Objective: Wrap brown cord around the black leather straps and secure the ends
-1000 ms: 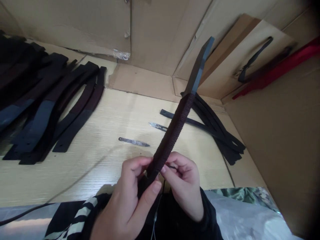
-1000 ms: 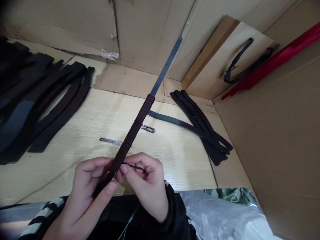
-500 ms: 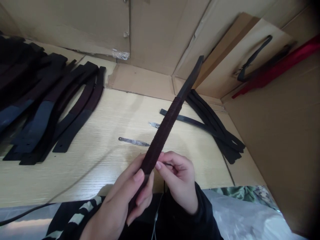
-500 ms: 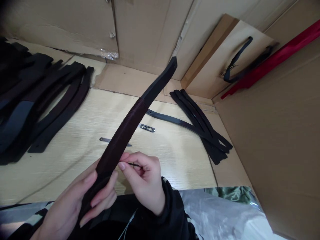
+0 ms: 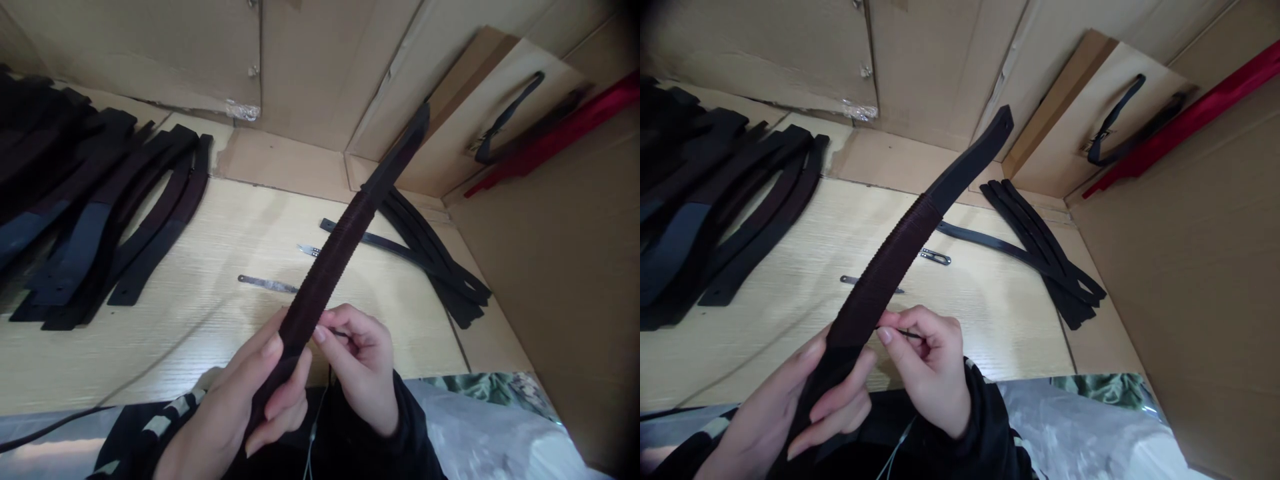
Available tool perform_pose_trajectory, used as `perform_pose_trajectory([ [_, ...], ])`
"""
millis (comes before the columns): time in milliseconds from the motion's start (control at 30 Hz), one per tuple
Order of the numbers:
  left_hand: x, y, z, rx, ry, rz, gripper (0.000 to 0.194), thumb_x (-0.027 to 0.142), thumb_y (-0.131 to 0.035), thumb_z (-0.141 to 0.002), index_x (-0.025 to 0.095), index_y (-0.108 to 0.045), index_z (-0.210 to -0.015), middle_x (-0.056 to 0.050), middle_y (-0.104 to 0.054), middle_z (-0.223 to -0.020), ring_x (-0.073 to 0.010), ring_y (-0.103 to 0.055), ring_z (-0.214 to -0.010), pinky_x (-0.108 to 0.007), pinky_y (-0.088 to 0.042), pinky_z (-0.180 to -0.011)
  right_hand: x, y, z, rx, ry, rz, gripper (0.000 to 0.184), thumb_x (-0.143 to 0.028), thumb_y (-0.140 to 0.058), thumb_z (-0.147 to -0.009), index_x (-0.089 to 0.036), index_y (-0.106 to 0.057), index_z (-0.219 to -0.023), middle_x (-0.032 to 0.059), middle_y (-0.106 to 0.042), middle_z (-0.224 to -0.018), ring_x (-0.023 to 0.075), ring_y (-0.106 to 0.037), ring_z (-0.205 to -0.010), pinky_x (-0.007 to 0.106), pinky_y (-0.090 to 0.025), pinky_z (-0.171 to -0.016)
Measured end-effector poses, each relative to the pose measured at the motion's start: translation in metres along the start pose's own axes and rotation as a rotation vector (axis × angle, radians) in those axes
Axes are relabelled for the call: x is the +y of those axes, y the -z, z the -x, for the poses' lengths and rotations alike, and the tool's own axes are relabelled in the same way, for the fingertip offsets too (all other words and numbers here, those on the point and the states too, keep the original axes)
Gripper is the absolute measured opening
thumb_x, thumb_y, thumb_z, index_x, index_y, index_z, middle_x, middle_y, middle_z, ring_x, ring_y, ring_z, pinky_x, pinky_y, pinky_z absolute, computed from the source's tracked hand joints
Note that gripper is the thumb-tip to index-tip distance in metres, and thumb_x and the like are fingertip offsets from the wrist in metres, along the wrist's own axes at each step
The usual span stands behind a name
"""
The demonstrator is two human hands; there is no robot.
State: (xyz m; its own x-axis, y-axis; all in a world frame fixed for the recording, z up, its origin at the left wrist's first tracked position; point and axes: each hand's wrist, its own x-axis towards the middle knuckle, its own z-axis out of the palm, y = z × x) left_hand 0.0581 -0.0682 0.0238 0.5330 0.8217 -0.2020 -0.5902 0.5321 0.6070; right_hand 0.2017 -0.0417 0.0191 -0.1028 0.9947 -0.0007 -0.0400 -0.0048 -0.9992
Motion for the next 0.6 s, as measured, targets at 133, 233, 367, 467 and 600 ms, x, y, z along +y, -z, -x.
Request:
perform_pose_trajectory([
  [133, 0.003, -0.002, -0.001, -0.052, 0.019, 0.078, 0.05, 0.049, -0.033, -0.097, 0.017, -0.053, -0.065, 0.007, -0.036, -0.045, -0.0055, -0.019, -0.036, -0.023, -0.02, -0.044, -0.001, 0.0, 0.001, 0.009, 0.005, 0.023, 0.015, -0.028, -0.065, -0.081, -0.021, -0.062, -0.069, -0.006, -0.041, -0.047, 0.0066, -0.031, -0.043, 0.021, -0.021, -0.039],
  [233, 0.005, -0.003, 0.0, -0.035, 0.005, 0.1, 0.044, 0.046, -0.036, -0.098, 0.018, -0.058, -0.072, 0.007, -0.036, -0.049, -0.0041, -0.019, -0.036, -0.023, -0.022, -0.045, -0.005, -0.001, 0.003, -0.005, 0.036, 0.052, 0.014, -0.027, -0.065, -0.081, -0.02, -0.062, -0.069, -0.0043, -0.048, -0.049, 0.0073, -0.037, -0.044, 0.021, -0.025, -0.039],
  [367, 0.008, 0.0, -0.001, -0.123, -0.016, 0.142, 0.047, 0.048, -0.033, -0.098, 0.02, -0.066, -0.08, 0.007, -0.035, -0.044, -0.0054, -0.018, -0.036, -0.023, -0.021, -0.044, -0.011, -0.001, 0.007, -0.011, 0.11, 0.138, 0.015, -0.025, -0.062, -0.083, -0.019, -0.062, -0.069, -0.0047, -0.049, -0.047, 0.0061, -0.032, -0.042, 0.021, -0.023, -0.039],
  [467, 0.007, 0.003, -0.004, -0.137, -0.028, 0.146, 0.042, 0.047, -0.031, -0.099, 0.025, -0.062, -0.116, 0.009, -0.035, -0.046, -0.005, -0.017, -0.034, -0.022, -0.02, -0.043, -0.013, 0.0, 0.01, -0.01, 0.147, 0.218, 0.013, -0.024, -0.063, -0.083, -0.019, -0.064, -0.071, -0.0053, -0.048, -0.046, 0.0059, -0.035, -0.041, 0.021, -0.026, -0.04],
  [600, 0.004, 0.01, -0.011, -0.134, -0.104, 0.089, 0.043, 0.047, -0.03, -0.099, 0.024, -0.057, -0.123, 0.009, -0.034, -0.049, -0.0036, -0.019, -0.033, -0.021, -0.021, -0.042, -0.018, -0.005, 0.011, -0.014, 0.173, 0.215, 0.011, -0.021, -0.062, -0.083, -0.02, -0.065, -0.073, -0.0036, -0.055, -0.048, 0.0068, -0.04, -0.04, 0.021, -0.027, -0.038],
])
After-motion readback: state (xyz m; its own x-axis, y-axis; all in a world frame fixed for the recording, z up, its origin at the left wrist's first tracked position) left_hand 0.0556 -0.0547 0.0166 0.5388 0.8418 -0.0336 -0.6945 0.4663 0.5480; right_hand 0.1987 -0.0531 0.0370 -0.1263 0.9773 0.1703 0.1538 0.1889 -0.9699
